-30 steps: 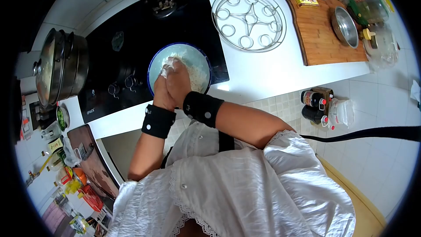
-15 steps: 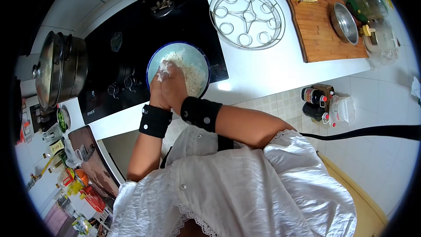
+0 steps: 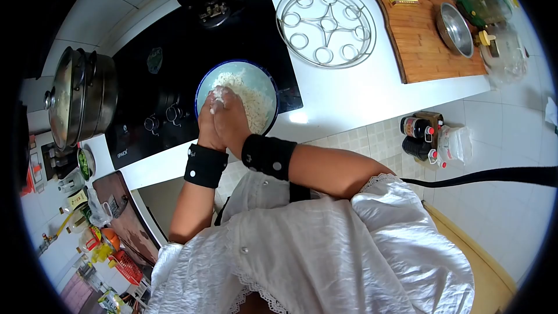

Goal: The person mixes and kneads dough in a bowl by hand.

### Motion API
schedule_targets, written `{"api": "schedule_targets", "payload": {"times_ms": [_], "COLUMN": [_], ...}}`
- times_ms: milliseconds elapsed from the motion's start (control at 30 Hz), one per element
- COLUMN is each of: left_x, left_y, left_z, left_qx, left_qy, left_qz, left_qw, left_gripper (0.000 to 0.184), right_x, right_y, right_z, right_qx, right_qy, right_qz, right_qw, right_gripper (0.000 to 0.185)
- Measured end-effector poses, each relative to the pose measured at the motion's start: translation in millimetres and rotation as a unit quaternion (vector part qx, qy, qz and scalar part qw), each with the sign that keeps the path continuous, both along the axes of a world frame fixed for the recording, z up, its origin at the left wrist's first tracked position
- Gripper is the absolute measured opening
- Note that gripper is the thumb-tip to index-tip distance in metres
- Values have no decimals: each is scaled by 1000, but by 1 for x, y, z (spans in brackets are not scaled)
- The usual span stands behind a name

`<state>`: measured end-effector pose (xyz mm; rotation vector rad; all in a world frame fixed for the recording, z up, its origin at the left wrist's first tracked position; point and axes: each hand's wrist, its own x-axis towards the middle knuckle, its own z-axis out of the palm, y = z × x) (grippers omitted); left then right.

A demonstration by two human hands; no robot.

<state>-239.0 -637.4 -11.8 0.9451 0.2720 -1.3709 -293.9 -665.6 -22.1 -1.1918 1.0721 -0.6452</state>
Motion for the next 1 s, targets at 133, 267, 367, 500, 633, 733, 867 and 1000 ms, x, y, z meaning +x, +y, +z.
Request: {"api": "schedule_targets", "payload": {"times_ms": [133, 267, 367, 500, 633, 733, 867, 1000], "left_x": [-9, -24, -16, -2, -19, -26, -9, -12], "left_y": [-4, -11, -7, 1, -7, -12, -4, -1], "left_z": [10, 32, 24, 7, 26, 33, 11, 18], "left_qx": [48, 118, 68, 18, 90, 108, 47, 23], "left_qy": [-11, -20, -14, -19, -27, -24, 12, -15], "left_qz": [20, 40, 30, 11, 42, 47, 16, 14], "left_qw": [999, 992, 997, 1000, 995, 993, 999, 1000], "left_gripper": [43, 42, 40, 39, 43, 38, 43, 42], "right_x": [-2, -2, -2, -10, -4, -6, -2, -5], "right_y": [-11, -21, -15, 3, -19, -23, 1, -4], "right_z": [-19, 9, 21, 30, 22, 21, 4, 19], "right_qx": [-115, -4, 43, 12, 18, 39, -82, -57], "right_qy": [15, 14, 5, 16, 6, -16, 55, 62], "right_qz": [26, 14, 9, 49, 19, 0, 9, 56], "right_qw": [993, 1000, 999, 999, 1000, 999, 995, 995], "right_gripper": [34, 35, 35, 36, 36, 36, 32, 34]}}
